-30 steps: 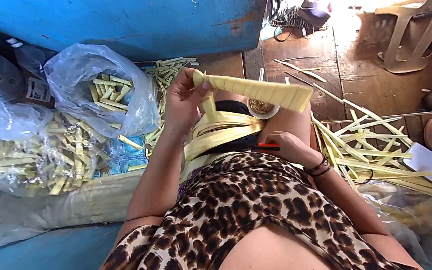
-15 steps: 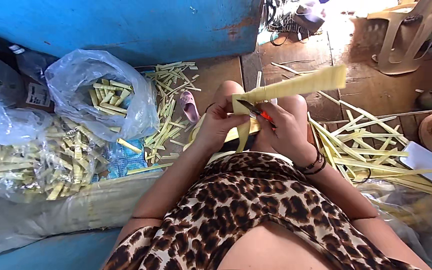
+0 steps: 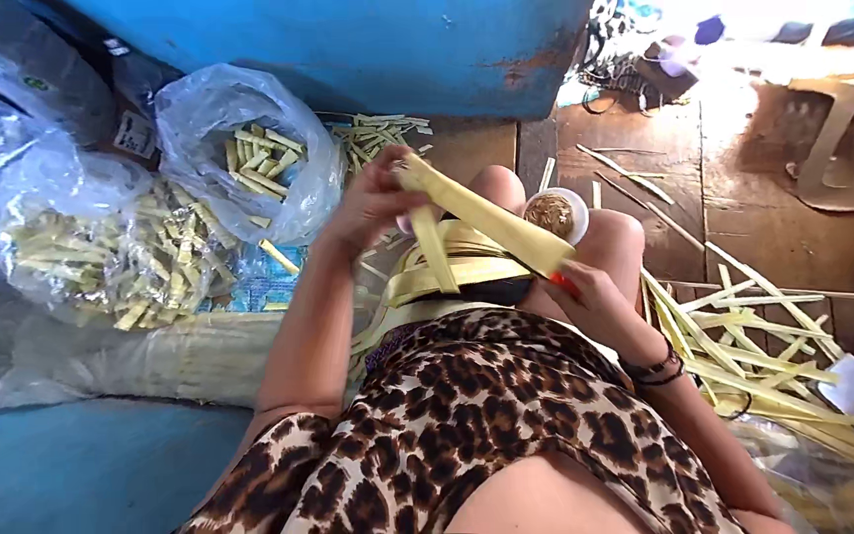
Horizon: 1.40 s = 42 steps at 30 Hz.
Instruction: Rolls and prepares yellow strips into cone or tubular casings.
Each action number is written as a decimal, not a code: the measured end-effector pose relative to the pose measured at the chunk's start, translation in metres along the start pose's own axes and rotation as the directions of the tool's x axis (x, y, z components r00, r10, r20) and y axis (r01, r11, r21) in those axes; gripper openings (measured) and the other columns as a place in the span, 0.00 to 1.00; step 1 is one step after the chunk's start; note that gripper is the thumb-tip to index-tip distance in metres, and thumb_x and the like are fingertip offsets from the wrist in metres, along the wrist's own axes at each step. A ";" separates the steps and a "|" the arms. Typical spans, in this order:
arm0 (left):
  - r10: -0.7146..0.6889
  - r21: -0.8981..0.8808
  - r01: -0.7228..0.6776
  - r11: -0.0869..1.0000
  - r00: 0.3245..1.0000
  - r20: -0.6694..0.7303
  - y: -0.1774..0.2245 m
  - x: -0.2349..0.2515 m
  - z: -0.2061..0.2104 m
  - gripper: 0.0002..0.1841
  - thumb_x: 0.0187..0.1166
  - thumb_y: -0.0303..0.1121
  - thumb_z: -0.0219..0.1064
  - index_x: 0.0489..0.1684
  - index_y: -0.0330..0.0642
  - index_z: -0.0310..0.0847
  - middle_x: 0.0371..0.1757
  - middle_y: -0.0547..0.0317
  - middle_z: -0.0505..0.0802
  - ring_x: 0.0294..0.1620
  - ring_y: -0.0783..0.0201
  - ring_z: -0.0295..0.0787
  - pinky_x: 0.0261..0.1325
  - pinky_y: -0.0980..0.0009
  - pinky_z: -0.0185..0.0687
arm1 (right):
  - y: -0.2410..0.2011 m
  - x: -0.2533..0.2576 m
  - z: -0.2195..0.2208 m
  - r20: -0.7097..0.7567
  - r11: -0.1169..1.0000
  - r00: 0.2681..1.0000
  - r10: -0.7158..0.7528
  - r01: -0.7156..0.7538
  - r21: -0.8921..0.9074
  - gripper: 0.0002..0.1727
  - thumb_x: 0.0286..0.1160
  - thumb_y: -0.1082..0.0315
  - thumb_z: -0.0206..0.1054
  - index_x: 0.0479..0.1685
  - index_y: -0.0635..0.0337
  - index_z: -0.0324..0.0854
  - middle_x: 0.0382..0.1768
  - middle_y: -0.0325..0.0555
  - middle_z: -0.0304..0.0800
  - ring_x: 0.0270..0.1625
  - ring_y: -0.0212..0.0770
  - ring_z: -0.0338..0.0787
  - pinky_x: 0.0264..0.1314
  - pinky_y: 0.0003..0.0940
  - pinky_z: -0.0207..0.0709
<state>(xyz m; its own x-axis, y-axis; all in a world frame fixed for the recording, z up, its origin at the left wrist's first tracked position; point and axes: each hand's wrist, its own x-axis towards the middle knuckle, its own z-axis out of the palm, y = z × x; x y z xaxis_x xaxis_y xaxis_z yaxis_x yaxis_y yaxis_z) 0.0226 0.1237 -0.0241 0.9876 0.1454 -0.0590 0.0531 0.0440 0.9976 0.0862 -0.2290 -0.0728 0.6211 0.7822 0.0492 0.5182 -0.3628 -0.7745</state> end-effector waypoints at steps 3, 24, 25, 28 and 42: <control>0.037 -0.112 -0.114 0.987 0.844 -0.535 -0.032 -0.019 -0.098 0.23 0.81 0.27 0.63 0.74 0.46 0.64 0.54 0.66 0.89 0.52 0.70 0.89 0.60 0.69 0.86 | 0.019 -0.014 0.004 0.114 0.996 0.989 0.090 -0.090 -0.004 0.16 0.87 0.59 0.59 0.58 0.60 0.86 0.44 0.50 0.92 0.43 0.43 0.91 0.50 0.45 0.85; -0.150 0.806 0.020 0.592 0.985 0.086 -0.027 -0.073 0.033 0.20 0.68 0.41 0.83 0.52 0.39 0.88 0.46 0.47 0.94 0.51 0.49 0.91 0.57 0.42 0.84 | 0.028 -0.005 0.018 0.132 0.985 0.983 0.128 -0.110 -0.136 0.22 0.74 0.54 0.76 0.61 0.59 0.87 0.56 0.55 0.89 0.60 0.55 0.89 0.64 0.58 0.82; -0.136 0.769 -0.010 0.639 0.983 0.126 -0.019 -0.072 0.040 0.19 0.68 0.43 0.83 0.49 0.40 0.87 0.42 0.51 0.93 0.45 0.54 0.91 0.53 0.47 0.85 | 0.015 -0.002 0.013 0.070 0.990 0.995 0.070 -0.060 -0.131 0.29 0.70 0.53 0.78 0.68 0.58 0.83 0.61 0.55 0.87 0.64 0.56 0.86 0.68 0.59 0.80; -0.005 0.609 -0.111 0.785 0.983 0.186 -0.003 -0.071 0.067 0.11 0.75 0.43 0.75 0.41 0.46 0.86 0.27 0.68 0.86 0.26 0.75 0.80 0.33 0.73 0.77 | -0.027 0.013 0.006 0.045 0.991 0.994 -0.103 0.107 -0.084 0.42 0.58 0.50 0.85 0.77 0.54 0.78 0.68 0.50 0.85 0.72 0.53 0.83 0.75 0.56 0.76; 0.440 0.449 -0.412 0.793 0.897 0.047 0.086 -0.064 0.000 0.16 0.70 0.40 0.80 0.50 0.66 0.80 0.35 0.93 0.87 0.33 0.90 0.83 0.38 0.89 0.80 | -0.070 -0.010 -0.100 -0.297 0.946 0.905 -0.304 0.249 -0.208 0.22 0.66 0.70 0.75 0.63 0.61 0.84 0.46 0.44 0.91 0.46 0.31 0.89 0.53 0.29 0.85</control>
<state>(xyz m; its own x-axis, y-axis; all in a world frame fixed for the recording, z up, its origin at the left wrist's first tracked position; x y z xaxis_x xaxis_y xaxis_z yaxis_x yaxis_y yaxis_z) -0.0357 0.1185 0.0651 0.9161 0.1035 0.3873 -0.2986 -0.4685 0.8315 0.1025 -0.2623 0.0446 0.5791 0.6682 0.4671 0.7675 -0.2537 -0.5887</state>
